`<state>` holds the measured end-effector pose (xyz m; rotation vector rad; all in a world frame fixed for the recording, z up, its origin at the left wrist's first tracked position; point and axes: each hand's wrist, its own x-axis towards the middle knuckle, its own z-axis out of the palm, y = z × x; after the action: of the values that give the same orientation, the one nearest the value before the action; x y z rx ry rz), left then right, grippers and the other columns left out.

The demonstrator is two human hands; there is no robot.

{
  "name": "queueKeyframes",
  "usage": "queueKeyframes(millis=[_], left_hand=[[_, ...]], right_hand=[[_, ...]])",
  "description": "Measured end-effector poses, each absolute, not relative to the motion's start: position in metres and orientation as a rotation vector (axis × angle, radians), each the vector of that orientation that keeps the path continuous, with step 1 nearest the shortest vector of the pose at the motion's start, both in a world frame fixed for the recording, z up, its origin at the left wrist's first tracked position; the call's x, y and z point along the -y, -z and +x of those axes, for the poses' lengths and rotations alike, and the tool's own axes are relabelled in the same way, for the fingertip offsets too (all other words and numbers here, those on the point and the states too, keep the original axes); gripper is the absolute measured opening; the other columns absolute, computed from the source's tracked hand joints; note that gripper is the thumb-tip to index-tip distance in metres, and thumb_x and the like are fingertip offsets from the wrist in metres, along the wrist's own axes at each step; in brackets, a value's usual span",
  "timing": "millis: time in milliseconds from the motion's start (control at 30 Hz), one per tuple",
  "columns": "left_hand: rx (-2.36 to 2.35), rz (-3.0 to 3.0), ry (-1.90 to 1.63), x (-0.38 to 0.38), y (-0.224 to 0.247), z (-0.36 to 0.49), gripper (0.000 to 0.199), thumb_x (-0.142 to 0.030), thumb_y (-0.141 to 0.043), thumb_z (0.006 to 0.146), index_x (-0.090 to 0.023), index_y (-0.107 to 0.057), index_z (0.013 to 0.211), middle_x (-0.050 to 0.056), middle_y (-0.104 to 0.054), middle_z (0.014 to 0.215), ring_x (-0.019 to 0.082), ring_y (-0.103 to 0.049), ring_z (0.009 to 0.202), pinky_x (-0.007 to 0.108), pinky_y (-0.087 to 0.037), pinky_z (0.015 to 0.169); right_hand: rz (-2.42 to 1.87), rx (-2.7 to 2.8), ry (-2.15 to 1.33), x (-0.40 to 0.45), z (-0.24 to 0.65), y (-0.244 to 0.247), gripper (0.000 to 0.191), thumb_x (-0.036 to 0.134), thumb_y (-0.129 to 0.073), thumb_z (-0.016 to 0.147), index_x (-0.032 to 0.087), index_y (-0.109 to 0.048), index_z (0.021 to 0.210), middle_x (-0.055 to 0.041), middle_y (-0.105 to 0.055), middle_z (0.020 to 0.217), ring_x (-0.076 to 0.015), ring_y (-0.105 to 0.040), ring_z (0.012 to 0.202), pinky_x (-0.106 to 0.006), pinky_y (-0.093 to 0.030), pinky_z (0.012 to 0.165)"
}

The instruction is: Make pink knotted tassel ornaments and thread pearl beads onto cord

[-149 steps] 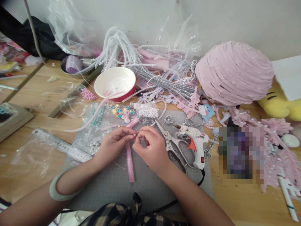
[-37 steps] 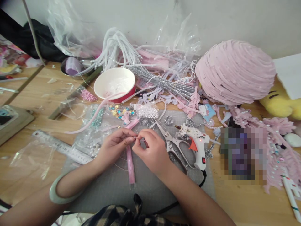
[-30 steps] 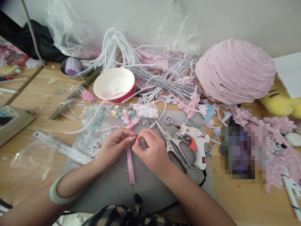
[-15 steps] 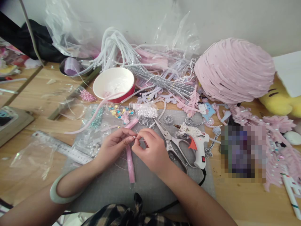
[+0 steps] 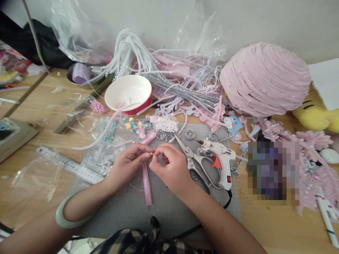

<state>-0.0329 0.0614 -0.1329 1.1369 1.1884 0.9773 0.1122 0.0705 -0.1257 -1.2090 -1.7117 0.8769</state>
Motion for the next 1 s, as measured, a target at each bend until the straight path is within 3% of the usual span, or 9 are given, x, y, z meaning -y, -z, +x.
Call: queueKeyframes(millis=[633,1000], left_hand=[[-1.169,1.133,-1.033,-0.0595,0.1329,-0.0333,0.007,-0.023,-0.056,0.082,-0.018,-0.058,0.086,-0.001,-0.065,0.074,0.012,-0.063,0.069,0.021,-0.048,0.063],[-1.226,2.098,-1.103,-0.0627,0.1344,-0.0415,0.016,-0.007,-0.053,0.081,-0.017,-0.059,0.092,0.002,-0.066,0.082,0.012,-0.062,0.077,0.021,-0.047,0.072]], right_hand=[[-1.181,1.740,-0.871,-0.0699,0.1153,0.1236,0.010,0.010,-0.055,0.075,0.018,-0.059,0.070,0.0012,-0.056,0.067,-0.0088,-0.044,0.053,-0.022,-0.037,0.048],[-1.327,1.415,-1.387,-0.0716,0.1147,0.1257,0.008,0.019,-0.057,0.072,0.016,-0.057,0.064,0.0040,-0.048,0.057,-0.0080,-0.042,0.051,-0.020,-0.034,0.047]])
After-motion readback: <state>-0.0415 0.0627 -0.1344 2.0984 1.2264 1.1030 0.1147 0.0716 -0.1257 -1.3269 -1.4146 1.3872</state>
